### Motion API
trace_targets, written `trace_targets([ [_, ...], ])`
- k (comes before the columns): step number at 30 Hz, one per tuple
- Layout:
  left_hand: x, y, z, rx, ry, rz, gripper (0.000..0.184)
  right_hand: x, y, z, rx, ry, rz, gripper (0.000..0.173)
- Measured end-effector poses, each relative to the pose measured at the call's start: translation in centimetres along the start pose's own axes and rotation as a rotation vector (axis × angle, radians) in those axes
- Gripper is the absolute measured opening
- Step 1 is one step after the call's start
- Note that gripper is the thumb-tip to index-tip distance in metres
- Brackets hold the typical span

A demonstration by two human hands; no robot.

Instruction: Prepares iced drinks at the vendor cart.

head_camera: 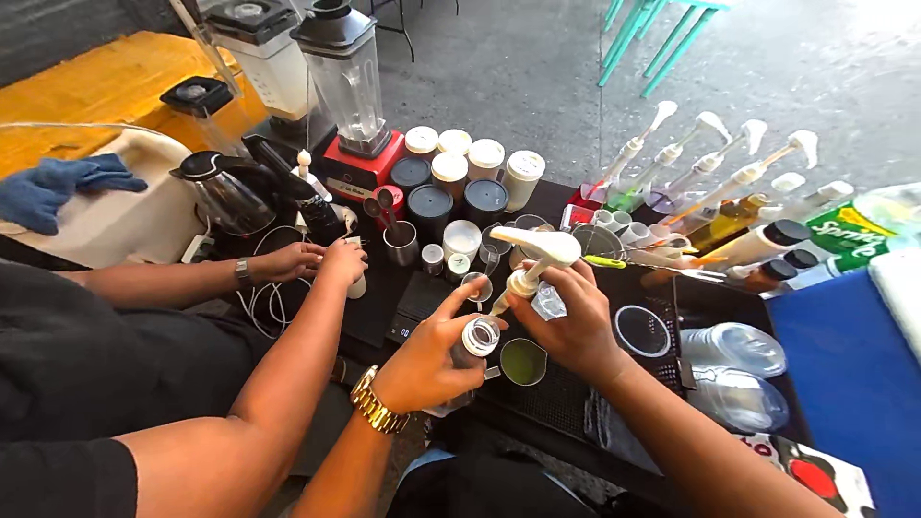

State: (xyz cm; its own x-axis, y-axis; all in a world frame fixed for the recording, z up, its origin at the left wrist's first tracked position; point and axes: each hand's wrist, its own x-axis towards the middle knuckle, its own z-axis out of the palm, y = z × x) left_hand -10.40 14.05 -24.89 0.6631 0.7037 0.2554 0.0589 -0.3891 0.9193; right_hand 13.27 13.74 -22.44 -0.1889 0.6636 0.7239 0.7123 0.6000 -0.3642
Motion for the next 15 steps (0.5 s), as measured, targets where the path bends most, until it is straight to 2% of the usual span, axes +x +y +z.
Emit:
trace_targets([
  [5,1.5,2.7,-1.2,-0.012,-0.056,0.056,0.051,-0.1,0.4,0.0,0.034,-0.051,-0.043,0.033],
  [12,3.2,2.8,-1.7,-0.074,-0.195,0.005,0.043,0.6,0.3,-0.6,0.157,-0.088,0.028,0.041],
  [14,3.0,2.6,-1.6,-0.134,-0.178,-0.011,0.052,0.5,0.5,-0.8,0.181,-0.137,0.086,0.038],
  [15,2.9,2.5,-1.5,-0.166,-0.171,-0.028,0.065,0.6,0.5,-0.9,0.189,-0.151,0.109,0.035],
])
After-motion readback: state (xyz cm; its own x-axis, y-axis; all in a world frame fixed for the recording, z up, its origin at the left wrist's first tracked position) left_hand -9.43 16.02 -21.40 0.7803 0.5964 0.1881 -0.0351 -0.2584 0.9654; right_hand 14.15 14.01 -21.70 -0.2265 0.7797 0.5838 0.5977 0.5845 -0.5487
